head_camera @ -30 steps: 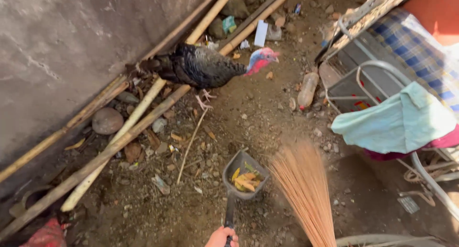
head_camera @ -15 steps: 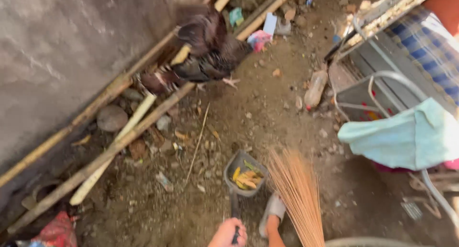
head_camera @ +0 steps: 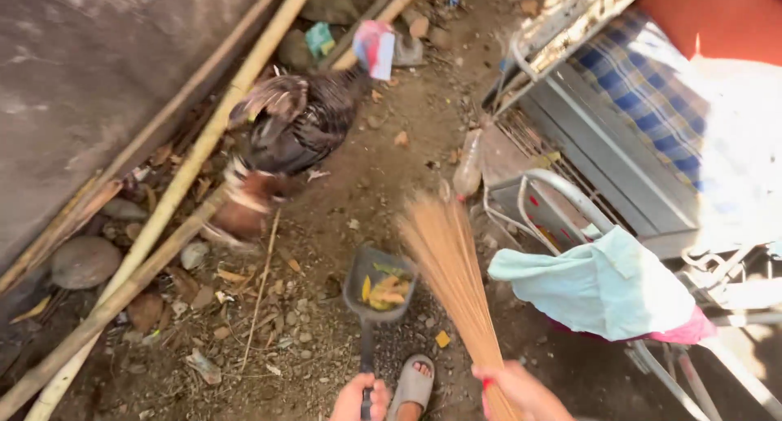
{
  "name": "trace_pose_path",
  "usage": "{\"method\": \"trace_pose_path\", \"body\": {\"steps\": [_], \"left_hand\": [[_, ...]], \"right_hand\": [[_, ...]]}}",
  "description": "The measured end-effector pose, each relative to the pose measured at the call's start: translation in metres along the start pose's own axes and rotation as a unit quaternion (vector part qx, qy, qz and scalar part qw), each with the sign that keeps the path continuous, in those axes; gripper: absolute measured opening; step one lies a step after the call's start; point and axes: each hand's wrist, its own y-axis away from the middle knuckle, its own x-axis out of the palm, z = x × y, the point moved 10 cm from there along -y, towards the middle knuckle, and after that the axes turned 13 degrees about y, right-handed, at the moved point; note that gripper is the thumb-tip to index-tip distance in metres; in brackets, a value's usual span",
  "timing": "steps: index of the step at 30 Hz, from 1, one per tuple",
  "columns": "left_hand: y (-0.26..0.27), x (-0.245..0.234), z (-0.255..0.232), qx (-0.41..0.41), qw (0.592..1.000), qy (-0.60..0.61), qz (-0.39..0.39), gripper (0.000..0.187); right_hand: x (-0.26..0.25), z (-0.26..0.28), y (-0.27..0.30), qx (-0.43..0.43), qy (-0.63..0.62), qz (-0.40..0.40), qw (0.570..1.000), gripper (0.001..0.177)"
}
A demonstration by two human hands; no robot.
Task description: Sweeping trash and leaves into a dustpan in an outdoor area.
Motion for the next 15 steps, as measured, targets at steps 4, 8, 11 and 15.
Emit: {"method": "trace_pose_path", "body": {"steps": [4,8,11,15], "left_hand": [[0.036,0.084,0.004,0.170,0.985,0.012,-0.012,0.019],[0.025,0.134,-0.027,0.232,0.972,0.025,-0.014,0.013],[0.021,0.181,-0.018,0.247,0.969,0.020,0.015,0.010],[-0.054,0.167,-0.062,0.162,0.987,0.001,0.013,0.016]], "right_hand": [[-0.011,0.088,0.044,0.032,0.001,0.007,0.999,0.033],[-0.023,0.141,0.036,0.034,-0.024,0.005,0.999,0.036],[-0.019,0.169,0.040,0.044,-0.049,-0.010,0.998,0.033],[-0.030,0.171,-0.021,-0.003,-0.043,-0.001,0.999,0.041]]}}
